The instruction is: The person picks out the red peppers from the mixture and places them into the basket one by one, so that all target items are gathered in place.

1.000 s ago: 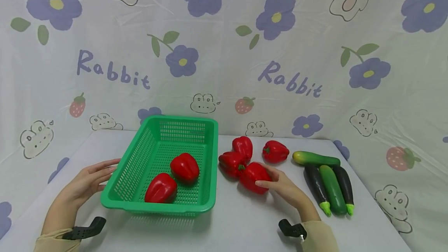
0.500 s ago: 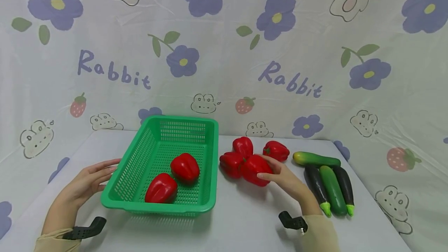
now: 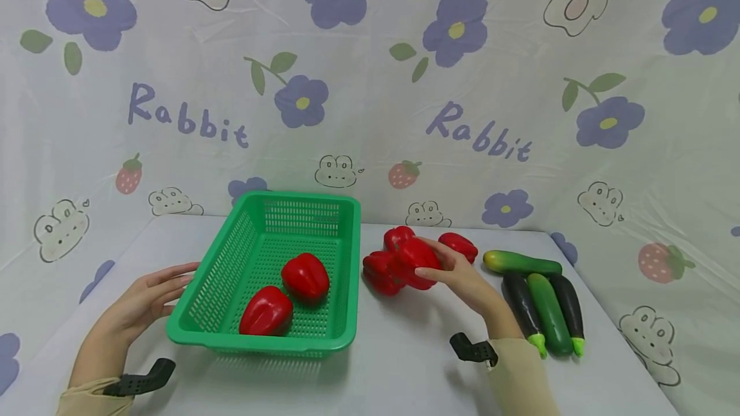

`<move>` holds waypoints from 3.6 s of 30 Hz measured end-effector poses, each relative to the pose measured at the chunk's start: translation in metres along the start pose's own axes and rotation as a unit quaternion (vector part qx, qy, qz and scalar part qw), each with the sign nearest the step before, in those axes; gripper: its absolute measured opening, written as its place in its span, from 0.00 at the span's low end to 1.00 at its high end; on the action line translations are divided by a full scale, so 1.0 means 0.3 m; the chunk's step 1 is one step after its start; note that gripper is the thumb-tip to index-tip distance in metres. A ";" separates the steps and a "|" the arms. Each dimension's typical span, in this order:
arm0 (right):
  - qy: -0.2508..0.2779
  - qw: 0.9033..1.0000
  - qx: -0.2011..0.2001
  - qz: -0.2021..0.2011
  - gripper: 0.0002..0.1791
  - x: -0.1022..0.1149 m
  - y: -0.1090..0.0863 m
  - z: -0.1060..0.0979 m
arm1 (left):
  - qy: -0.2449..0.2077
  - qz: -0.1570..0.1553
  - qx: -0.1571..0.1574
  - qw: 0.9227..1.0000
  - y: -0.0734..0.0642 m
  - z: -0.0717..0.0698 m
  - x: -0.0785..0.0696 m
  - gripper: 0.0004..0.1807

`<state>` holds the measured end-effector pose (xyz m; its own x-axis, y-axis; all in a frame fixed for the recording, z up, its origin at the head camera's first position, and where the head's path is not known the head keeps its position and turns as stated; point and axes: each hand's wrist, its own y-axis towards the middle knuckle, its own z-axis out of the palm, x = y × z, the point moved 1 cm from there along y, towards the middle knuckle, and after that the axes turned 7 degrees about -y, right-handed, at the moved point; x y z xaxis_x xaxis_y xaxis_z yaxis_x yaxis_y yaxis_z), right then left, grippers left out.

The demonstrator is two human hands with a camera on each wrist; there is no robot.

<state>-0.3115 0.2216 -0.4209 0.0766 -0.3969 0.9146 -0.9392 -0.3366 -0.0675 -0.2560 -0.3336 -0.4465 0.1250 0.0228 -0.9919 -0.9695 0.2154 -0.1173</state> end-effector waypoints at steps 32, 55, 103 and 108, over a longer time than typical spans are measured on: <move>-0.019 0.998 0.011 -0.055 0.40 0.263 0.139 0.165 | 0.010 0.000 -0.003 1.000 0.002 -0.003 0.000 0.18; -0.017 0.992 0.053 -0.110 0.35 0.368 0.200 0.327 | -0.003 0.005 0.008 1.000 0.007 -0.013 0.008 0.17; -0.246 0.904 0.349 -0.023 0.38 0.408 0.224 0.414 | -0.008 0.015 0.021 1.000 0.008 -0.008 0.011 0.17; -0.277 0.895 0.349 -0.007 0.39 0.411 0.228 0.421 | -0.010 0.013 0.021 1.000 0.010 -0.010 0.013 0.17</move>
<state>-0.3241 0.0417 -0.3632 0.4218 -0.6865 0.5923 -0.5146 -0.7191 -0.4670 -0.2590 -0.3357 -0.4509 0.1035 0.0475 -0.9935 -0.9631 0.2544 -0.0881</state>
